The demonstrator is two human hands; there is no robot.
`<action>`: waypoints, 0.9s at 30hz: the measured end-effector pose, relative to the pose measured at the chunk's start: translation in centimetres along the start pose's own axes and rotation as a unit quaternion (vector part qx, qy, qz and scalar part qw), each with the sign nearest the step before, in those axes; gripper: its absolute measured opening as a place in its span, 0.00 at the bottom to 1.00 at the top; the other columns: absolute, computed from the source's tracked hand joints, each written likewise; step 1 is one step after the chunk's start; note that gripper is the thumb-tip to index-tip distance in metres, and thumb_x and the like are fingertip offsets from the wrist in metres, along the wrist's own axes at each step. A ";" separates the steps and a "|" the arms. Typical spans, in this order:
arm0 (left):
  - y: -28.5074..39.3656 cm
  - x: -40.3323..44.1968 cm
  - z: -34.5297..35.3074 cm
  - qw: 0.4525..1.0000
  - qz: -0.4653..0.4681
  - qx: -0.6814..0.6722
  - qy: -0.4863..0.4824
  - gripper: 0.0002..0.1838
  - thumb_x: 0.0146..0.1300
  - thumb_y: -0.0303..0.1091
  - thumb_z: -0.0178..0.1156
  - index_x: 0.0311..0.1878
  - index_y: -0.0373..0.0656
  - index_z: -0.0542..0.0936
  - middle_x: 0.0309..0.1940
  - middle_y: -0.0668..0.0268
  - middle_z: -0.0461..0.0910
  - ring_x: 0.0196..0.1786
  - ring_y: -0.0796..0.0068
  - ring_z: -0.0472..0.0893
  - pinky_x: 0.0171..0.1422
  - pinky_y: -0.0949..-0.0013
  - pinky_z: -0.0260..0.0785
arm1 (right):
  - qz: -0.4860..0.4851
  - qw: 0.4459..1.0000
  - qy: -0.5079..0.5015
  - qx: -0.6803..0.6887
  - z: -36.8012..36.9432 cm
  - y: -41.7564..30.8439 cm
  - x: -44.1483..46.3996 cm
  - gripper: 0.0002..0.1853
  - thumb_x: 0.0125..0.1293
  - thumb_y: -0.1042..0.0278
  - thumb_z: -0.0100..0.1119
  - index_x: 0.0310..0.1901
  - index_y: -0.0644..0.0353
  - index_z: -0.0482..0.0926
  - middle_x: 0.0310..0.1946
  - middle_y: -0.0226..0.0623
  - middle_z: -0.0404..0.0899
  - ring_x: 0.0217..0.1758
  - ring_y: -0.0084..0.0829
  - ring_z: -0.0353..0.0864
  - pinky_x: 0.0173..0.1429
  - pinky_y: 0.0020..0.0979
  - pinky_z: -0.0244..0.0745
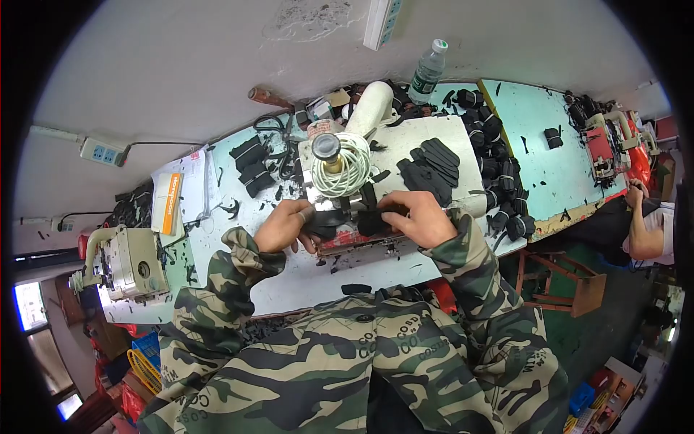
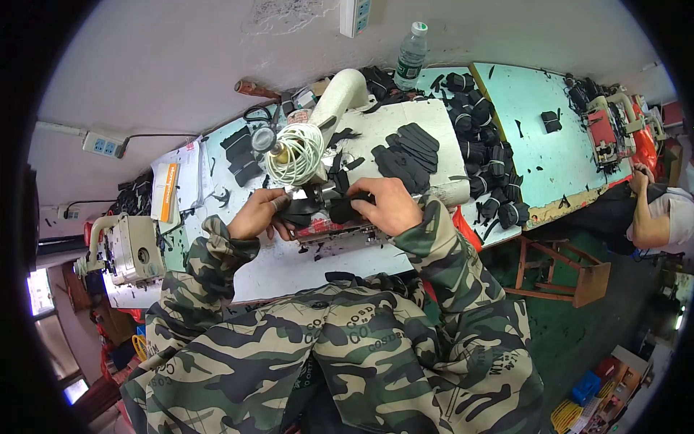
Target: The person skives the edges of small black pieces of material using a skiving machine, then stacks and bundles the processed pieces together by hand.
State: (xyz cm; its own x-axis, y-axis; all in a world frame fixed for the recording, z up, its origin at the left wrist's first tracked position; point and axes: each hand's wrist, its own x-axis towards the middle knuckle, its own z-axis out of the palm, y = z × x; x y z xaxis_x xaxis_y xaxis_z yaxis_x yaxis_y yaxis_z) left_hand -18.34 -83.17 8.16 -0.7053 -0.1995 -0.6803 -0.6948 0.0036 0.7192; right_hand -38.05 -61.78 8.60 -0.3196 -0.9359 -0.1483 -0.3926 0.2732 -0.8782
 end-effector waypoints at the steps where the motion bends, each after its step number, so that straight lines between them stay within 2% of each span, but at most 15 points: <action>1: 0.3 0.2 0.2 1.000 0.000 -0.016 -0.012 0.15 0.75 0.36 0.42 0.46 0.35 0.75 0.32 0.57 0.84 0.24 0.69 0.85 0.18 0.74 0.69 | 0.016 1.000 -0.018 -0.002 -0.1 -0.1 0.1 0.12 0.59 0.73 0.61 0.44 0.68 0.81 0.32 0.44 0.83 0.26 0.30 0.84 0.35 0.31 0.77; 4: 1.6 0.0 1.1 0.996 -0.014 -0.067 -0.048 0.14 0.75 0.35 0.42 0.50 0.36 0.74 0.34 0.57 0.84 0.24 0.69 0.85 0.19 0.75 0.69 | -0.031 0.999 -0.009 0.015 1.7 0.1 1.1 0.11 0.59 0.73 0.61 0.43 0.67 0.81 0.32 0.44 0.83 0.27 0.30 0.83 0.36 0.31 0.77; 5: 2.1 -0.2 1.0 0.994 -0.024 -0.083 -0.062 0.14 0.76 0.35 0.42 0.52 0.37 0.74 0.34 0.57 0.84 0.24 0.69 0.85 0.19 0.75 0.69 | -0.102 0.993 0.034 -0.057 2.1 0.5 1.4 0.12 0.59 0.74 0.61 0.45 0.66 0.81 0.32 0.45 0.83 0.27 0.30 0.83 0.36 0.31 0.77; 6: 2.4 -0.2 0.9 0.992 -0.035 -0.098 -0.075 0.14 0.76 0.34 0.42 0.55 0.38 0.73 0.34 0.57 0.84 0.25 0.70 0.85 0.20 0.76 0.70 | -0.081 0.994 0.048 -0.049 2.0 0.7 1.2 0.12 0.59 0.74 0.61 0.46 0.66 0.81 0.32 0.45 0.83 0.27 0.30 0.84 0.35 0.31 0.77; 8: 1.0 -0.2 0.1 0.994 -0.013 -0.089 -0.066 0.13 0.76 0.34 0.43 0.51 0.38 0.73 0.32 0.58 0.84 0.26 0.69 0.85 0.21 0.75 0.70 | -0.040 0.996 0.070 -0.031 1.5 0.1 0.7 0.13 0.60 0.74 0.61 0.47 0.66 0.80 0.32 0.45 0.83 0.27 0.30 0.84 0.35 0.30 0.78; 9: 0.4 -0.2 -0.1 0.995 -0.015 -0.077 -0.053 0.12 0.76 0.34 0.43 0.49 0.38 0.73 0.32 0.58 0.84 0.26 0.69 0.85 0.21 0.75 0.70 | -0.002 0.999 0.046 -0.012 1.2 0.3 0.5 0.13 0.61 0.74 0.60 0.48 0.67 0.80 0.32 0.45 0.82 0.27 0.28 0.84 0.35 0.29 0.78; 12: 0.1 -0.2 -0.1 0.998 -0.012 -0.063 -0.015 0.11 0.75 0.34 0.43 0.46 0.38 0.73 0.30 0.59 0.84 0.24 0.71 0.84 0.20 0.76 0.69 | 0.029 1.000 -0.005 0.010 0.5 0.1 0.2 0.13 0.61 0.74 0.60 0.47 0.67 0.80 0.31 0.44 0.82 0.27 0.28 0.84 0.35 0.29 0.78; 16: 0.8 0.2 1.2 0.998 -0.002 -0.060 -0.019 0.12 0.75 0.35 0.43 0.46 0.38 0.73 0.29 0.60 0.83 0.24 0.71 0.84 0.20 0.76 0.68 | 0.037 0.998 -0.048 0.033 0.1 -0.9 0.3 0.13 0.61 0.74 0.60 0.46 0.68 0.79 0.31 0.45 0.82 0.27 0.28 0.84 0.34 0.29 0.77; 19: 0.6 0.1 1.4 0.996 -0.001 -0.090 -0.028 0.13 0.76 0.35 0.42 0.47 0.37 0.74 0.30 0.59 0.83 0.24 0.71 0.84 0.21 0.76 0.68 | -0.058 0.998 0.014 -0.006 1.5 -0.1 1.1 0.13 0.61 0.74 0.60 0.47 0.68 0.80 0.30 0.45 0.82 0.27 0.29 0.84 0.34 0.29 0.77; 23: -0.3 -0.6 1.1 0.989 0.007 -0.149 -0.001 0.13 0.75 0.34 0.46 0.51 0.35 0.75 0.34 0.58 0.84 0.27 0.70 0.85 0.25 0.75 0.73 | -0.021 0.998 0.059 -0.007 1.1 0.1 0.3 0.14 0.61 0.73 0.60 0.48 0.68 0.79 0.31 0.44 0.83 0.27 0.28 0.84 0.34 0.29 0.77; 26: -0.8 -0.6 1.3 0.988 0.028 -0.148 0.019 0.11 0.75 0.33 0.47 0.49 0.35 0.74 0.35 0.56 0.84 0.29 0.69 0.86 0.28 0.74 0.76 | 0.065 0.996 -0.001 0.055 0.5 -0.7 -0.1 0.13 0.57 0.70 0.61 0.44 0.65 0.81 0.29 0.48 0.83 0.29 0.37 0.85 0.37 0.34 0.78; 27: -1.2 -0.3 1.3 0.987 0.030 -0.153 0.026 0.11 0.75 0.33 0.47 0.48 0.36 0.74 0.35 0.56 0.84 0.29 0.69 0.86 0.28 0.74 0.76 | 0.053 0.996 0.001 0.067 0.6 -0.6 -0.1 0.13 0.58 0.71 0.60 0.43 0.66 0.81 0.27 0.46 0.82 0.25 0.31 0.84 0.35 0.32 0.77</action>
State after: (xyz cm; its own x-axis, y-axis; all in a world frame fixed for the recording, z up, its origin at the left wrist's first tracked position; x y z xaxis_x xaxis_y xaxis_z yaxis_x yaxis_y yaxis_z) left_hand -17.47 -81.81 7.36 -0.7304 -0.2586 -0.6322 -0.5708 -0.2772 0.7729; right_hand -37.27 -61.97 8.85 -0.3556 -0.9027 -0.2424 -0.2378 0.3382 -0.9106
